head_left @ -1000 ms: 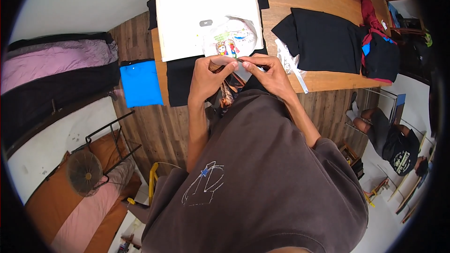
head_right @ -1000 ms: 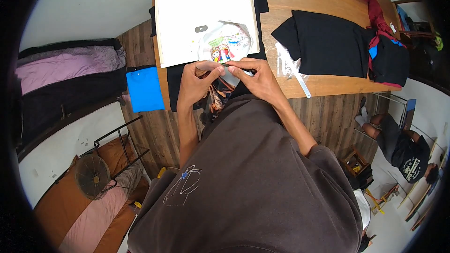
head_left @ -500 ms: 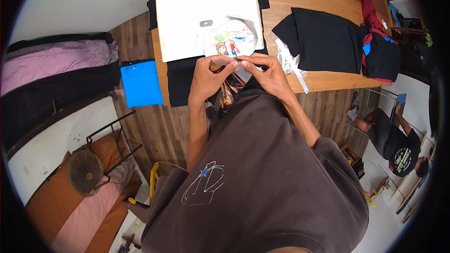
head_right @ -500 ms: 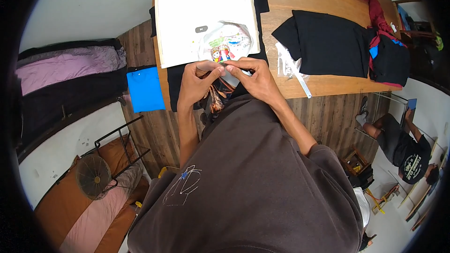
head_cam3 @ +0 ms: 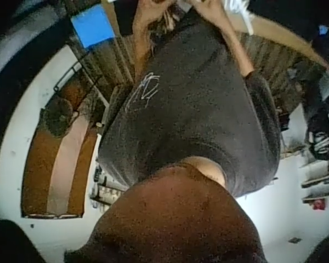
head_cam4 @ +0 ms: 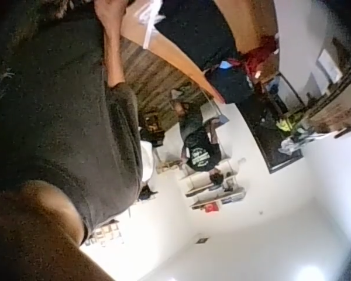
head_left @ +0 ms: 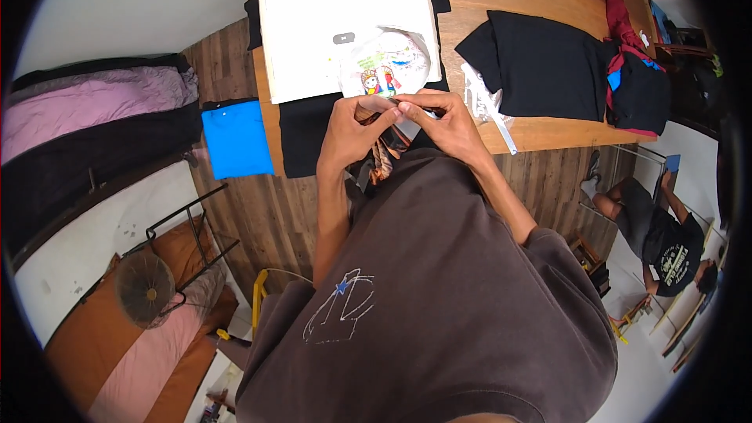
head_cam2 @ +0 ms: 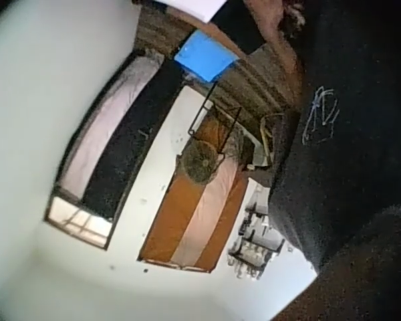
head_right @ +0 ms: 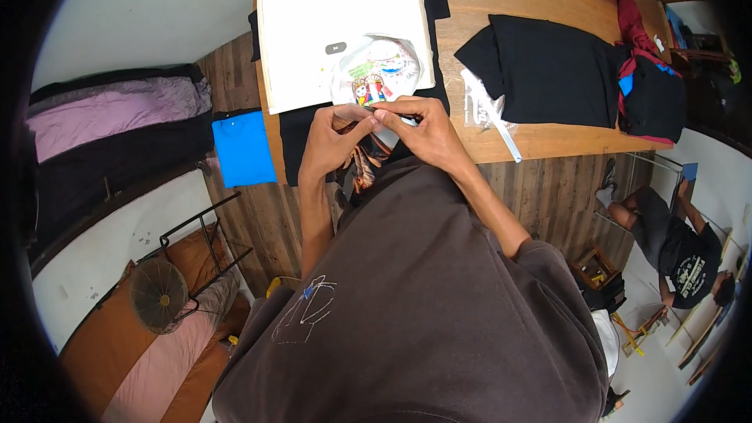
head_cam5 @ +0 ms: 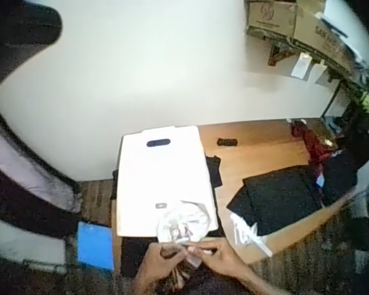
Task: Peeling backings from small printed stickers or graphics.
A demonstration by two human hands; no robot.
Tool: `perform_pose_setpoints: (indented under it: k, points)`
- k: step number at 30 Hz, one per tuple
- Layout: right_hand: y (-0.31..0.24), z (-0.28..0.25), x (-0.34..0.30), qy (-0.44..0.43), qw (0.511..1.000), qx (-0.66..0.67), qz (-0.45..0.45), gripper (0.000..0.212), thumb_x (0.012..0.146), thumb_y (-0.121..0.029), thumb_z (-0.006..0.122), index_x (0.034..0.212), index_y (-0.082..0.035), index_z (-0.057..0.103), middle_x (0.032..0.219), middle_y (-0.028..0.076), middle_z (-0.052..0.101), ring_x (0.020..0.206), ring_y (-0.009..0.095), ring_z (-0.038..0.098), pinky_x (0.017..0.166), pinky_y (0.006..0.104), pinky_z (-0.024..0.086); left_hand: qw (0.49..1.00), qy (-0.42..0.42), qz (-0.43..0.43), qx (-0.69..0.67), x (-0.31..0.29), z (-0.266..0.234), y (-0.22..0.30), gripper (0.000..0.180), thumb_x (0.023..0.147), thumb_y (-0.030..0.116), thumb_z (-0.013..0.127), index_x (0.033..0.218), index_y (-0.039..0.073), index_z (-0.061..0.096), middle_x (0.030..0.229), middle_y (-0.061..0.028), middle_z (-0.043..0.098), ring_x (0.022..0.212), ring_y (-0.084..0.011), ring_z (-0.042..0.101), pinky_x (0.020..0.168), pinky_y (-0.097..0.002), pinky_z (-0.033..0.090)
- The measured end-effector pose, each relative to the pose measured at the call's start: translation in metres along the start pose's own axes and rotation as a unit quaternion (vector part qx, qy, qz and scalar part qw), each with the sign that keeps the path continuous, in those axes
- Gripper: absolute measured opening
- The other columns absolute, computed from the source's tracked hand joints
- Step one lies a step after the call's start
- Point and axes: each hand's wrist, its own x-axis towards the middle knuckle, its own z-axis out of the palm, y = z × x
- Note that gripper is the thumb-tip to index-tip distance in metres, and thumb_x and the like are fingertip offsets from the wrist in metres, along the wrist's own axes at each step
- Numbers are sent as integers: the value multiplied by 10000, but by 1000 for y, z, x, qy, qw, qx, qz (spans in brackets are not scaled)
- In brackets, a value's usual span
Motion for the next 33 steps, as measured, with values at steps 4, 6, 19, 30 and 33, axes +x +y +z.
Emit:
perform_pose_setpoints:
  k: [4,6,19,30,33]
  points:
    - [9,3,2,5,1000,10,2,234,897,-130,695,1080,15,708,993,141,725,923,141,654,823,274,507,1000,-8,5,-2,3,-3,-7,128,903,66,677,917,-60,694,826,-54,704,795,-78,638,742,-233,508]
    - [19,5,5,20,996,72,51,237,898,-132,696,1082,16,709,1018,129,724,928,130,653,823,268,505,1000,-11,-1,-25,5,-4,-14,133,910,78,673,936,-51,694,823,-49,702,799,-73,633,742,-234,502]
    - [22,-8,13,-72,988,70,120,298,962,-191,607,1152,29,673,902,40,656,799,78,557,725,231,446,999,15,-26,-13,3,-7,-27,169,917,99,662,970,-56,702,824,-53,707,781,-81,633,744,-231,500]
    - [10,-2,6,-70,997,-16,4,270,930,-144,649,1141,24,671,977,106,663,923,156,604,864,291,464,999,24,-17,-30,-2,-5,-14,138,915,65,656,950,-59,705,851,-65,718,808,-82,647,763,-231,509]
    - [8,7,4,-52,998,-13,12,264,924,-134,657,1141,16,675,966,103,665,919,154,601,866,289,462,1000,18,-15,-15,-4,-11,-15,140,917,73,657,940,-56,706,846,-61,717,801,-78,643,757,-227,506]
